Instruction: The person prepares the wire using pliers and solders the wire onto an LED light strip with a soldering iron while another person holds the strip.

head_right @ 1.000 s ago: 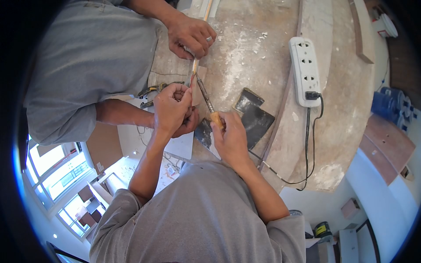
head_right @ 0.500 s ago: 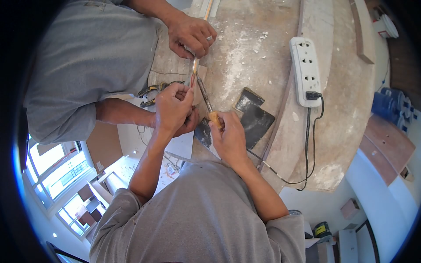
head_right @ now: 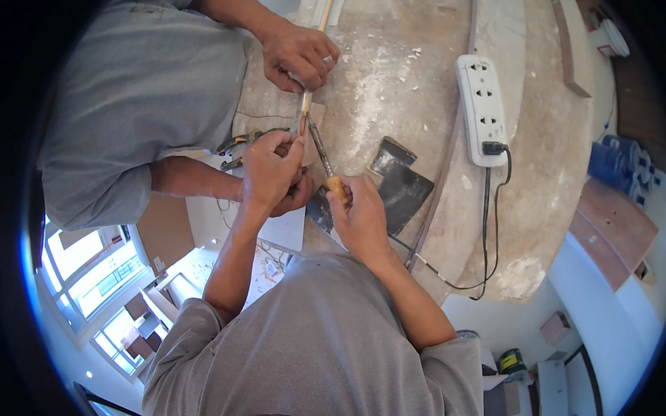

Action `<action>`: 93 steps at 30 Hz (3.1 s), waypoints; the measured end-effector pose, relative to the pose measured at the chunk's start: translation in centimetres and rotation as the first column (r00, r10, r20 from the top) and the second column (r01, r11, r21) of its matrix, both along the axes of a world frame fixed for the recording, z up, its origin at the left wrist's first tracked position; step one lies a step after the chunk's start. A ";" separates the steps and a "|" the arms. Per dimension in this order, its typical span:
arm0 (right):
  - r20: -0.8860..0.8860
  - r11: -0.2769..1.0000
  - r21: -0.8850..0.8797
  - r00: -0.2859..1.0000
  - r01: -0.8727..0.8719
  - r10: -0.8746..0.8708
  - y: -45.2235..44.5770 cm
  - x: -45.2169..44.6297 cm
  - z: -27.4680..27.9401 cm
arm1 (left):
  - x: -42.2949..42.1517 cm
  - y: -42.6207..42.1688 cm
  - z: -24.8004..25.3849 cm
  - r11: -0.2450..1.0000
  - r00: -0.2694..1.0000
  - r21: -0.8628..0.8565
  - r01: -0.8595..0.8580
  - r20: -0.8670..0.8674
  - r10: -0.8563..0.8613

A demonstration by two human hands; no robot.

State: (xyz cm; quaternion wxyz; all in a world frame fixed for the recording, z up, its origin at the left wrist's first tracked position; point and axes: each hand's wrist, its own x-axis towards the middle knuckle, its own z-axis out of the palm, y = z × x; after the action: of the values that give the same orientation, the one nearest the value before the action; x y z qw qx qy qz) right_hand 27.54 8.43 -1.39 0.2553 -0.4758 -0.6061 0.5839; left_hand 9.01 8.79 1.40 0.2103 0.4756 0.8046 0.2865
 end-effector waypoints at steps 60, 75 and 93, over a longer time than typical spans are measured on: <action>-0.013 1.000 0.009 1.000 0.009 -0.008 -0.4 0.2 0.0 | 0.3 1.1 0.9 0.963 0.957 -0.199 -0.181 0.189 0.219; -0.018 1.000 0.002 1.000 -0.003 0.003 -0.1 0.2 0.1 | 0.3 0.9 0.3 0.977 0.971 -0.150 -0.149 0.164 0.173; -0.004 0.999 0.030 1.000 -0.019 0.020 0.3 0.5 0.5 | 0.3 0.8 0.2 0.975 0.963 -0.154 -0.157 0.197 0.186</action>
State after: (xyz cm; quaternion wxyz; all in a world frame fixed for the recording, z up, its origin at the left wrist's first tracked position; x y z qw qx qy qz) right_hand 27.99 8.72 -0.87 0.2581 -0.4647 -0.6188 0.5784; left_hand 9.29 9.56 1.61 0.3006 0.3554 0.8339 0.2965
